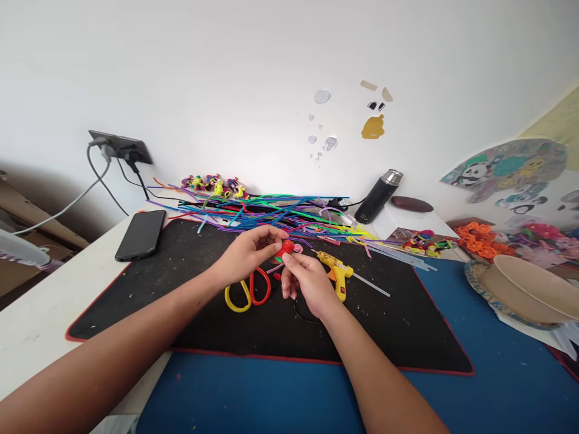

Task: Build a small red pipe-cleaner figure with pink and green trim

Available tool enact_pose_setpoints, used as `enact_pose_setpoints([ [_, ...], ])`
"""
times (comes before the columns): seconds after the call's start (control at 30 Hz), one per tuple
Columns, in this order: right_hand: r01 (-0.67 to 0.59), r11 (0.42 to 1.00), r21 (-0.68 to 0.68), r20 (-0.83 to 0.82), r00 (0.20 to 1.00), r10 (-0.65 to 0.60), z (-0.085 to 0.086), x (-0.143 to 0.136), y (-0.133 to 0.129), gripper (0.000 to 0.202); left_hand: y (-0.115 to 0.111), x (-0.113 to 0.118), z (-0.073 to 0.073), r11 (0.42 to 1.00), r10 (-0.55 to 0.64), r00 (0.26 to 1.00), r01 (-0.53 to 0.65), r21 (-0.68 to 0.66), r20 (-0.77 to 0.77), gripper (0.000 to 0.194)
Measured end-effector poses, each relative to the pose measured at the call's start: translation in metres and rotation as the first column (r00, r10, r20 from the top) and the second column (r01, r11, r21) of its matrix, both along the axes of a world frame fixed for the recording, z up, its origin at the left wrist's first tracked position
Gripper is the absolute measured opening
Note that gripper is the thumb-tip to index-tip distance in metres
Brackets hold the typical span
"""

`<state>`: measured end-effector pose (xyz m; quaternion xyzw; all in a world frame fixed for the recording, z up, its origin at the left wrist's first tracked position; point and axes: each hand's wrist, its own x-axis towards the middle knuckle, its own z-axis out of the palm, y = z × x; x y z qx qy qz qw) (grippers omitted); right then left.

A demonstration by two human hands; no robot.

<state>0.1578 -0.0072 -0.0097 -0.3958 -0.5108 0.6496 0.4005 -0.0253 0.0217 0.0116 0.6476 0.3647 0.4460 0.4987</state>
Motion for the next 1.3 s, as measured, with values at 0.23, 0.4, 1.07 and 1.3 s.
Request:
enact_pose_setpoints([
  [0.23,0.020,1.000,0.001,-0.023,1.000,-0.020,0.004,0.006,0.003,0.036,0.002,-0.014,0.012,0.982,-0.182,0.971,0.188,0.024,-0.153,0.063],
  [0.4,0.015,0.999,0.030,-0.007,1.000,-0.014,0.002,0.008,0.006,0.030,-0.002,-0.016,0.018,0.952,-0.050,0.892,0.179,0.250,-0.450,0.038],
  [1.07,-0.012,0.999,-0.048,-0.242,0.970,0.000,0.011,0.016,0.007,0.037,-0.007,-0.006,0.006,0.758,0.163,0.779,0.294,0.583,-0.605,0.048],
  [1.3,-0.083,0.994,-0.069,-0.268,0.961,0.062,0.014,0.018,0.006,0.032,0.002,-0.021,0.012,0.944,-0.324,0.922,0.329,-0.017,-0.211,0.066],
])
